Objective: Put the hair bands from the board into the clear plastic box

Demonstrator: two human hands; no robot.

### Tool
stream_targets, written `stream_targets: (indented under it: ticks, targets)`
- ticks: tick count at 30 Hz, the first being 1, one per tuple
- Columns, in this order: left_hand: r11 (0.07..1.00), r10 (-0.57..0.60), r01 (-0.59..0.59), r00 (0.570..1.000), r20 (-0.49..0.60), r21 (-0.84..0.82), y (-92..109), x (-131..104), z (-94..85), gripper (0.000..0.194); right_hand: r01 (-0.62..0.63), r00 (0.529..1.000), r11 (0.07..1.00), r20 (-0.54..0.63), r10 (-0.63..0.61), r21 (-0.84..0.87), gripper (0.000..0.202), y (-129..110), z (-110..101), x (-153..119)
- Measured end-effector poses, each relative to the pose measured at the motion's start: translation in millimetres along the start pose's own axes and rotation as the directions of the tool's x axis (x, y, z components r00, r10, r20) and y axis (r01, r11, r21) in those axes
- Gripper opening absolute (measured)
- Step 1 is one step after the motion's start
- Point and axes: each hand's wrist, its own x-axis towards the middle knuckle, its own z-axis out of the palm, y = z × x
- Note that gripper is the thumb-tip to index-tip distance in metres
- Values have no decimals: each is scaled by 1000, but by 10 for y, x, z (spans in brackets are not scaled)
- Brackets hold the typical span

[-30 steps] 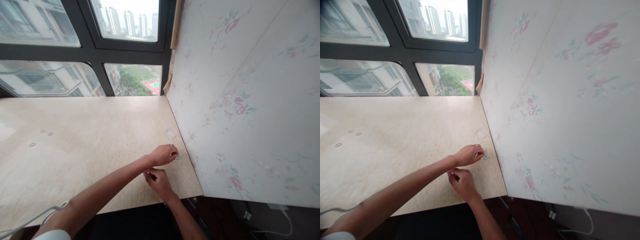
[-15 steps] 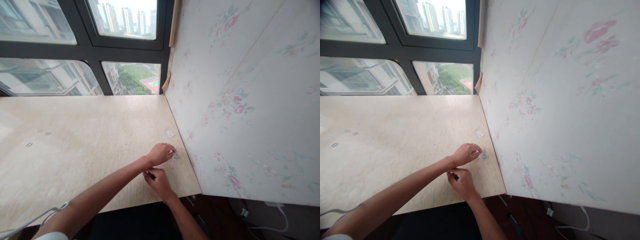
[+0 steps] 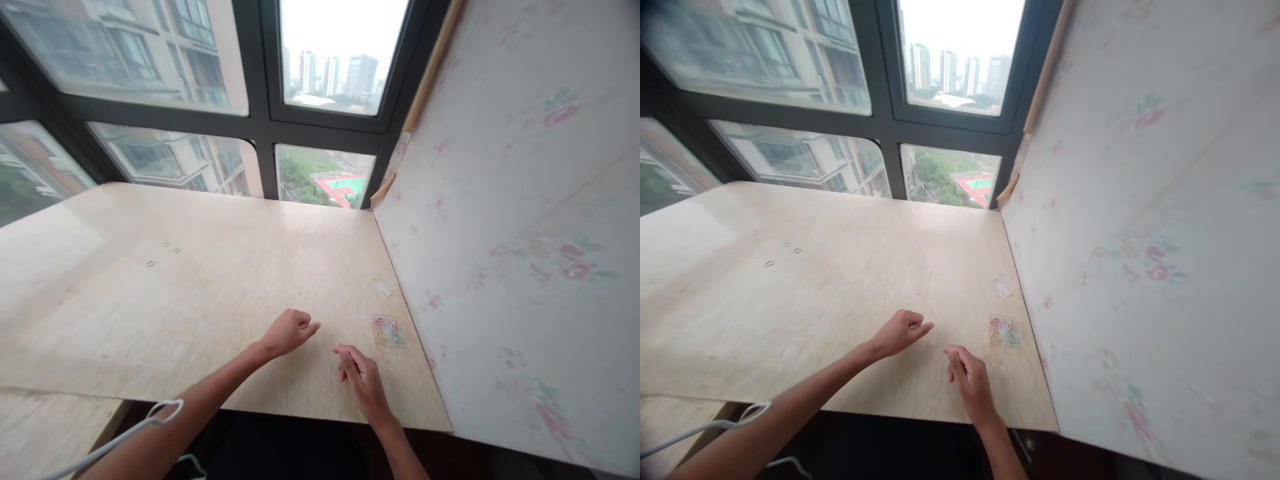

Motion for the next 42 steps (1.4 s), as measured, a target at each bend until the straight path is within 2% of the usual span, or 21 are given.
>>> stream_targets:
  ticks: [4, 8, 11, 15, 17, 20, 22, 25, 31, 37, 40, 42]
  targets:
    - [990, -125, 122, 991, -44, -64, -268, -453, -315, 54, -53, 998, 998, -43, 52, -26, 47, 66, 47, -36]
    - [979, -196, 191, 978, -73, -75, -480, -874, -563, 56, -263, 952, 963, -147, 269, 61, 56, 34, 176, 54]
    - [980, -192, 186, 977, -92, -73, -639, -1123, -664, 57, -210, 970, 977, -122, 213, 34, 59, -176, 391, 259]
    - [979, -172, 147, 969, -179, -144, -802, -1321, -664, 53, -37, 996, 999, 78, 39, -19, 59, -595, 877, 692]
    - [981, -152, 119, 961, -231, -151, -845, -1367, -619, 53, 36, 979, 998, 201, -26, -45, 60, -793, 1181, 977]
    - [995, -83, 66, 960, -269, -72, -874, -1397, -540, 53, 100, 943, 991, 327, -64, -94, 61, -1031, 1666, 1477]
    - [999, -30, 33, 964, -266, 7, -885, -1408, -495, 54, 210, 905, 956, 412, -110, -207, 62, -1139, 1982, 1818]
    - [994, 34, -8, 970, -239, 106, -905, -1421, -443, 52, 310, 875, 909, 457, -158, -278, 59, -1241, 2415, 2275]
    - [988, 29, 4, 977, -210, 153, -936, -1410, -378, 49, 479, 821, 731, 544, -176, -486, 20, -1431, 3169, 2932]
    - [986, 45, -12, 980, -194, 167, -951, -1365, -356, 44, 645, 728, 461, 674, -127, -610, 32, -1614, 3806, 3312]
    - [986, 39, -6, 981, -192, 169, -972, -1330, -349, 40, 708, 694, 284, 713, -105, -647, 28, -1646, 3973, 3378]
    - [987, 29, 3, 979, -201, 160, -977, -1306, -359, 39, 753, 654, 177, 749, -101, -634, 25, -1651, 4017, 3375]
